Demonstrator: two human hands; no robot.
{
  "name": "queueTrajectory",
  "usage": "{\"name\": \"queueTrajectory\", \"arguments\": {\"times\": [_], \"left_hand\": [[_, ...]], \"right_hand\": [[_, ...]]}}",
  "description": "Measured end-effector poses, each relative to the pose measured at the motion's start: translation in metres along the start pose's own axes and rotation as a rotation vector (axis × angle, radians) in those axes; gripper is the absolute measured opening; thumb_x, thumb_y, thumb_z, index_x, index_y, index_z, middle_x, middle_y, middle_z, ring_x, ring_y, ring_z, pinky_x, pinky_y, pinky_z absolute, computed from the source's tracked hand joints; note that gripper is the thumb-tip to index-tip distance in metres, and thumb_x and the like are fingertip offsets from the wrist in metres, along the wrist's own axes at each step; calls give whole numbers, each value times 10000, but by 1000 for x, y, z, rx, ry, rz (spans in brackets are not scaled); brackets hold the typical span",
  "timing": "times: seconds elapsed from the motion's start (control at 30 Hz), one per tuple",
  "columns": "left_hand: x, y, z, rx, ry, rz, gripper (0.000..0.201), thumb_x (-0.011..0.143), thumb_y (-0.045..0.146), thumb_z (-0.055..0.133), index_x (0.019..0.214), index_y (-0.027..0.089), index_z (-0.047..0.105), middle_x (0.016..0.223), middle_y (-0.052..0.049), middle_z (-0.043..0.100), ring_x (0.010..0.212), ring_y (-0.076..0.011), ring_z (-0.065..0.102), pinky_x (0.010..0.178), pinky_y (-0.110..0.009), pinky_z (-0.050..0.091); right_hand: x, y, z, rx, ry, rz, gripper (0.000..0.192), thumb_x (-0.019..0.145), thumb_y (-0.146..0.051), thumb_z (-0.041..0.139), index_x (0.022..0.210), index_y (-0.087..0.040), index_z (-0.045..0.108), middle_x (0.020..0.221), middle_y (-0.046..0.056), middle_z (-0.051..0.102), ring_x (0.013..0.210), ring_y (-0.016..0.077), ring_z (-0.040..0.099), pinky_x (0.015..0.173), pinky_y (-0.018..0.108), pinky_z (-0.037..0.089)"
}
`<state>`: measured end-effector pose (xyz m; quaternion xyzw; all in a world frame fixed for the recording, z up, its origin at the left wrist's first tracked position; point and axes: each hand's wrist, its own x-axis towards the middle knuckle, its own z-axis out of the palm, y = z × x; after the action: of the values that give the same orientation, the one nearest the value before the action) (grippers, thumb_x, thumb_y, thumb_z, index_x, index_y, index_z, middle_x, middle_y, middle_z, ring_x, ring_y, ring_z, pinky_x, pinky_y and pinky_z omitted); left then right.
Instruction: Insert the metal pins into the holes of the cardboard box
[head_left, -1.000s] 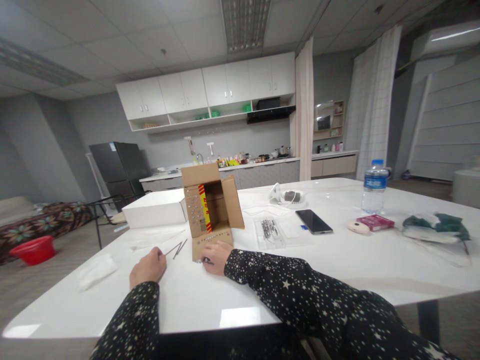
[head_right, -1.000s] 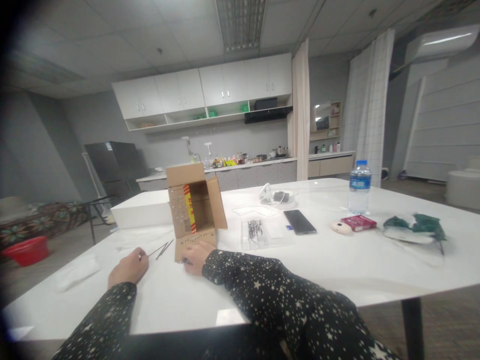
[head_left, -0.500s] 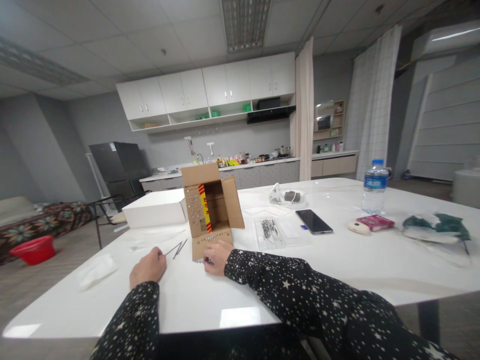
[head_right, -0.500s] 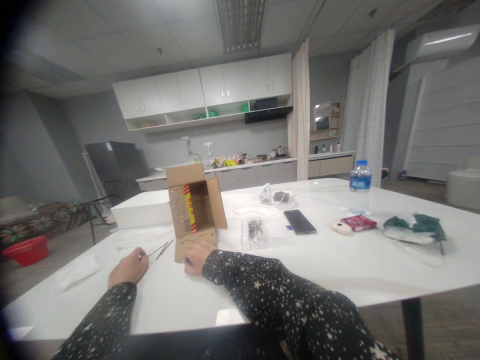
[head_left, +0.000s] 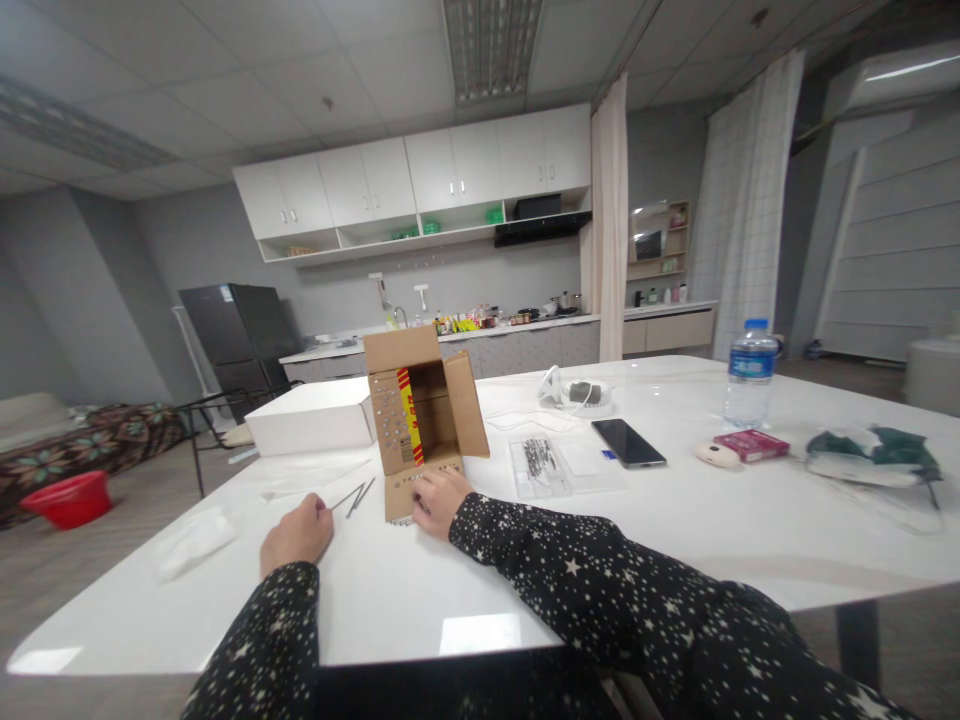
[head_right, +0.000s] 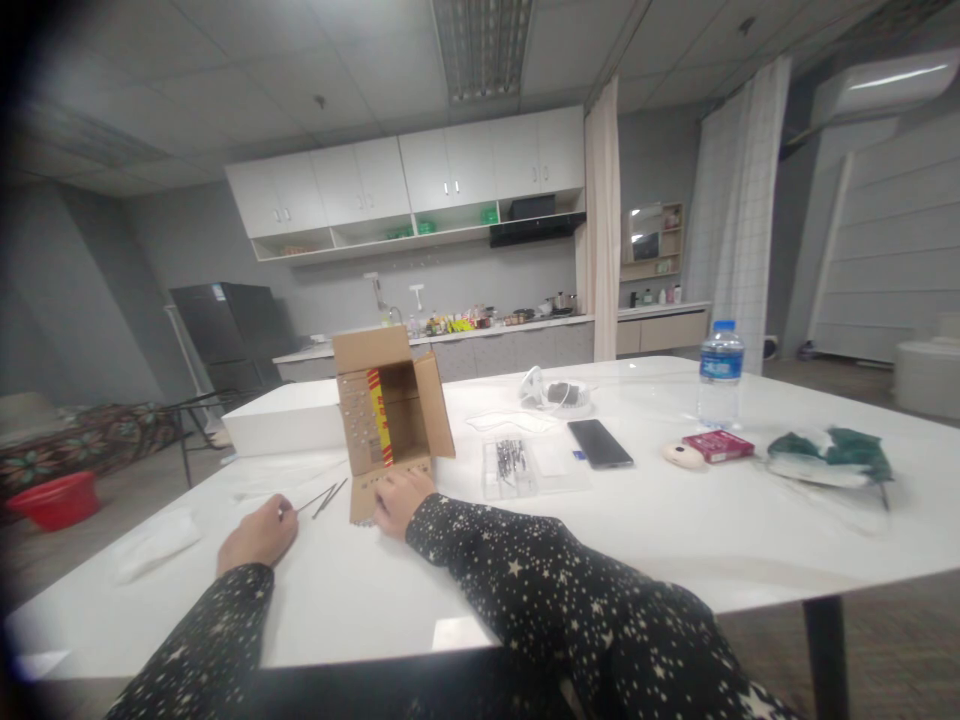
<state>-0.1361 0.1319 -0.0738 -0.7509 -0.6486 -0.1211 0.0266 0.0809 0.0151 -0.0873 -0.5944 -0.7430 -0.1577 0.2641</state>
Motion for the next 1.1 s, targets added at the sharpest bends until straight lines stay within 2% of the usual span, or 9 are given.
{"name": "queueTrajectory", "arguments": {"times": [0.17,0.37,1.1], "left_hand": [[0,0,0,2,-4,-8,329,821,350,297,968,234,568,989,-149,674,855,-293,642,692,-353,450],[-2,0,-2,-4,-3,-2,324,819,335,305,960,228,577,978,-154,679,842,-295,644,685,-354,451],[-2,0,0,11,10,4,321,822,344,313,950,229,584,958,-141,683,835,-280,645,674,-346,451]], "right_hand": [[3,11,0,-36,54,119,177,810,-234,507,959,-167,573,946,59,607,906,197,515,806,338,330],[5,15,-6,-65,36,212,159,849,-222,494,985,-166,554,982,71,590,934,204,489,818,354,317],[12,17,0,-136,44,226,130,906,-194,440,972,-159,546,965,75,594,917,212,500,804,358,317]]}}
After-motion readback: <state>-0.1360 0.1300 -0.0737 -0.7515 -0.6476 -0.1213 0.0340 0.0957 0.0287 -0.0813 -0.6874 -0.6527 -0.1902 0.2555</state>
